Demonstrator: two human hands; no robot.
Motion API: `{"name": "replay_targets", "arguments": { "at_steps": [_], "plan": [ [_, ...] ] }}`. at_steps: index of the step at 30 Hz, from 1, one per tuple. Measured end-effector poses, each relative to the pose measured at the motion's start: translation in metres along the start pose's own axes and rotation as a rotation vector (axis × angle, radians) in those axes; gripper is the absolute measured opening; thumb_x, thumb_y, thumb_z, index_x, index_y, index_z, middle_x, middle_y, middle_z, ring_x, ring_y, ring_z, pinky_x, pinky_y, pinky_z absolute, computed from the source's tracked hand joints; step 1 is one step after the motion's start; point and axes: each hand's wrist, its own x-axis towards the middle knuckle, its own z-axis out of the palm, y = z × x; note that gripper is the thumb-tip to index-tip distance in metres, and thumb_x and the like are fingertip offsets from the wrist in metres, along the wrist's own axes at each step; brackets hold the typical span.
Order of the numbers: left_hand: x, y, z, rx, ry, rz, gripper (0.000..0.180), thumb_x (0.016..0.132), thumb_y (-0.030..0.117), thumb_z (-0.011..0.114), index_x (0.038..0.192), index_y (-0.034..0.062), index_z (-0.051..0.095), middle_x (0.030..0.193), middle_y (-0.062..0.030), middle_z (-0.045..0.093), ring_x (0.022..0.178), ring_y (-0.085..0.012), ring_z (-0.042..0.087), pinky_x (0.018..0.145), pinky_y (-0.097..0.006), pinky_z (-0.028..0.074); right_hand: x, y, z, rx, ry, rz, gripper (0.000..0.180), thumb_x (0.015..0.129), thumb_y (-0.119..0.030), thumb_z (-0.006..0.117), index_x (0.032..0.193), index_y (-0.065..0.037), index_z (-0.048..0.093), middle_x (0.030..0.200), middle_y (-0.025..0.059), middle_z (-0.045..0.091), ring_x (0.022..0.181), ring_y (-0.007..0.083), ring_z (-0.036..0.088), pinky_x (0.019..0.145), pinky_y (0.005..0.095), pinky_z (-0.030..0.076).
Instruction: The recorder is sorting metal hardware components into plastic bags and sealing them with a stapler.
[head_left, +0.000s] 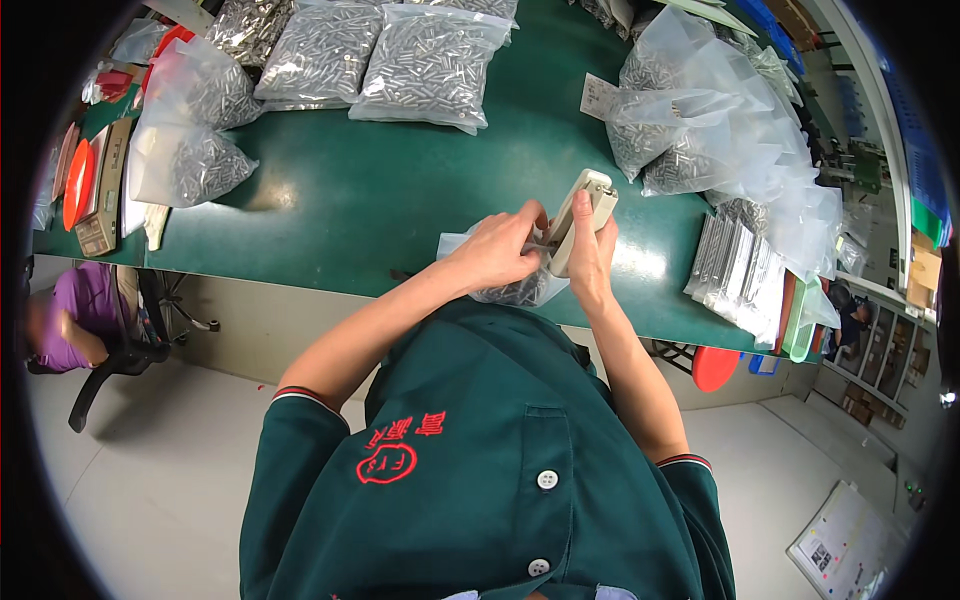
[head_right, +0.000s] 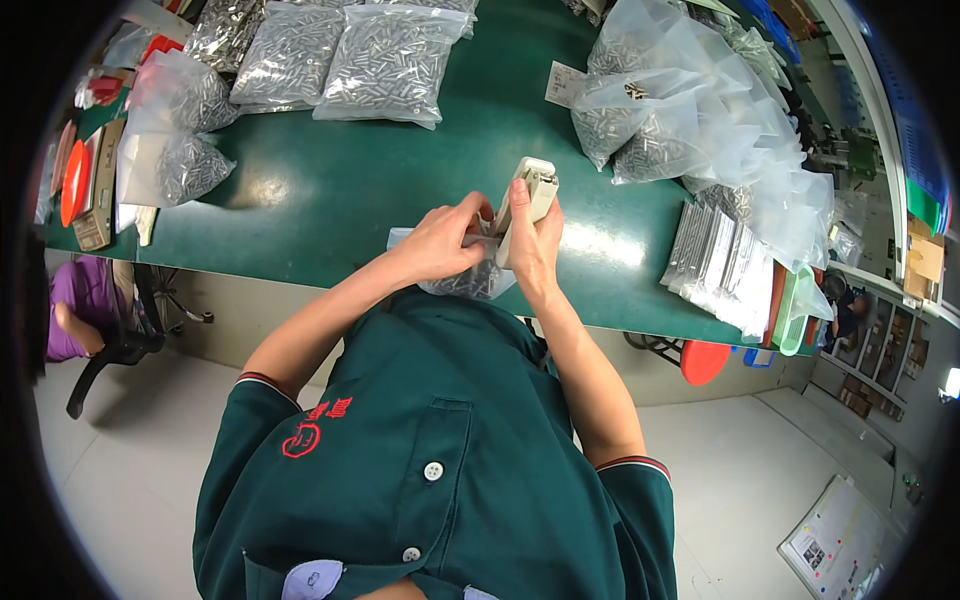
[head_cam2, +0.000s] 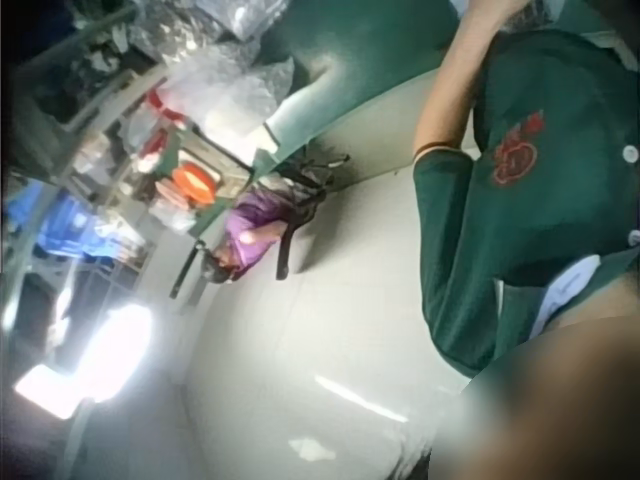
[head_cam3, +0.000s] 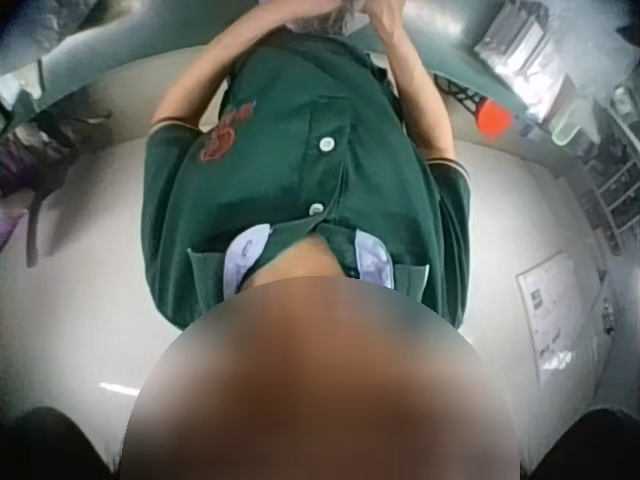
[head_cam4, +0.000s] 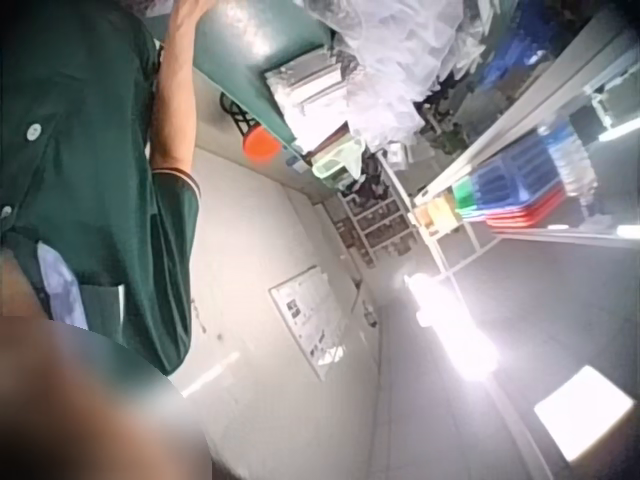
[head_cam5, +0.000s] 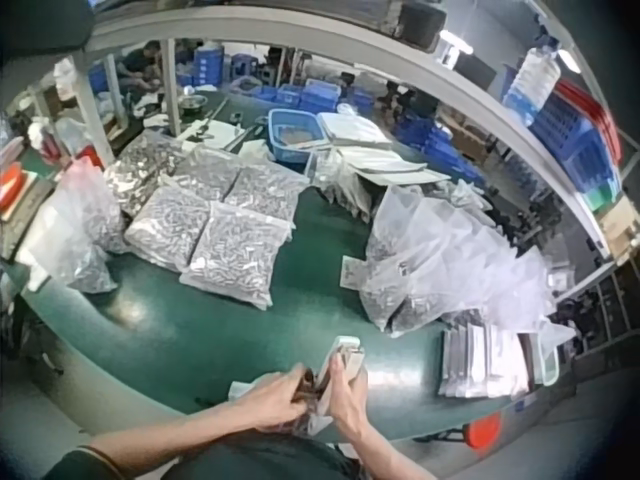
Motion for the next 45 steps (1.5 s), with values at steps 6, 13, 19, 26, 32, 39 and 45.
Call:
{"name": "replay_targets", "arguments": {
  "at_steps": [6, 13, 19, 26, 32, 39, 45],
  "plan": [
    [0.000, -0.008, 0.002, -0.015, 0.005, 0.048, 0.034, 0.072, 0.001, 0.056, 0.101, -0.0009, 0.039, 0.069, -0.0159, 0.056, 0.066, -0.0354, 0.057, 0.062, -0.044, 0.043, 0.001, 0.006, 0.007, 0.001, 0.021, -0.032, 0.040, 0.087, -0.040, 0.059, 0.093, -0.001, 0.055, 0.082, 0.0050, 0.058, 0.073, 0.0122, 0.052, 0.064, 0.0282, 0.044],
    [-0.002, -0.010, 0.004, -0.014, 0.015, 0.095, 0.032, 0.075, 0.001, 0.056, 0.101, -0.0006, 0.037, 0.070, -0.0167, 0.057, 0.069, -0.0373, 0.057, 0.064, -0.044, 0.043, 0.000, 0.010, 0.006, -0.056, 0.036, -0.076, 0.043, 0.087, -0.042, 0.058, 0.091, 0.001, 0.056, 0.079, 0.0062, 0.058, 0.072, 0.0127, 0.053, 0.063, 0.0289, 0.044],
    [-0.001, -0.007, 0.003, 0.029, -0.019, 0.065, 0.032, 0.076, 0.000, 0.055, 0.101, -0.0004, 0.036, 0.073, -0.0181, 0.059, 0.072, -0.0386, 0.058, 0.065, -0.045, 0.044, 0.004, 0.011, 0.008, -0.085, 0.056, -0.041, 0.044, 0.088, -0.042, 0.058, 0.090, 0.002, 0.057, 0.078, 0.0070, 0.060, 0.071, 0.0140, 0.054, 0.063, 0.0307, 0.045],
    [0.003, -0.011, 0.001, 0.065, -0.038, 0.046, 0.034, 0.076, 0.003, 0.057, 0.104, -0.0011, 0.038, 0.077, -0.0190, 0.061, 0.076, -0.0391, 0.059, 0.066, -0.044, 0.045, 0.005, 0.006, 0.015, -0.127, 0.080, -0.070, 0.041, 0.086, -0.039, 0.060, 0.088, 0.002, 0.058, 0.076, 0.0075, 0.060, 0.069, 0.0148, 0.054, 0.062, 0.0314, 0.045],
    [-0.016, -0.006, -0.037, 0.324, -0.077, -0.016, 0.022, 0.076, 0.013, 0.062, 0.093, -0.0006, 0.061, 0.085, -0.0181, 0.065, 0.077, -0.0355, 0.061, 0.068, -0.041, 0.046, 0.005, 0.008, 0.016, -0.128, 0.118, -0.083, 0.039, 0.086, -0.038, 0.062, 0.085, 0.002, 0.059, 0.075, 0.0072, 0.060, 0.068, 0.0151, 0.055, 0.062, 0.0311, 0.045],
    [-0.029, -0.017, -0.045, 0.155, -0.008, -0.040, 0.015, 0.076, 0.013, 0.062, 0.080, -0.0020, 0.064, 0.076, -0.0178, 0.064, 0.072, -0.0340, 0.060, 0.065, -0.040, 0.046, -0.003, -0.003, 0.021, -0.068, 0.068, -0.036, 0.041, 0.087, -0.039, 0.060, 0.092, 0.001, 0.057, 0.080, 0.0076, 0.060, 0.073, 0.0150, 0.054, 0.065, 0.0307, 0.045],
    [-0.034, -0.020, -0.042, 0.182, 0.060, 0.039, 0.014, 0.072, 0.007, 0.062, 0.084, -0.0012, 0.062, 0.072, -0.0171, 0.063, 0.070, -0.0364, 0.060, 0.064, -0.041, 0.047, -0.012, -0.021, 0.060, -0.060, -0.032, -0.008, 0.044, 0.087, -0.043, 0.059, 0.095, 0.000, 0.056, 0.081, 0.0070, 0.059, 0.073, 0.0130, 0.054, 0.064, 0.0280, 0.045]
  ]
}}
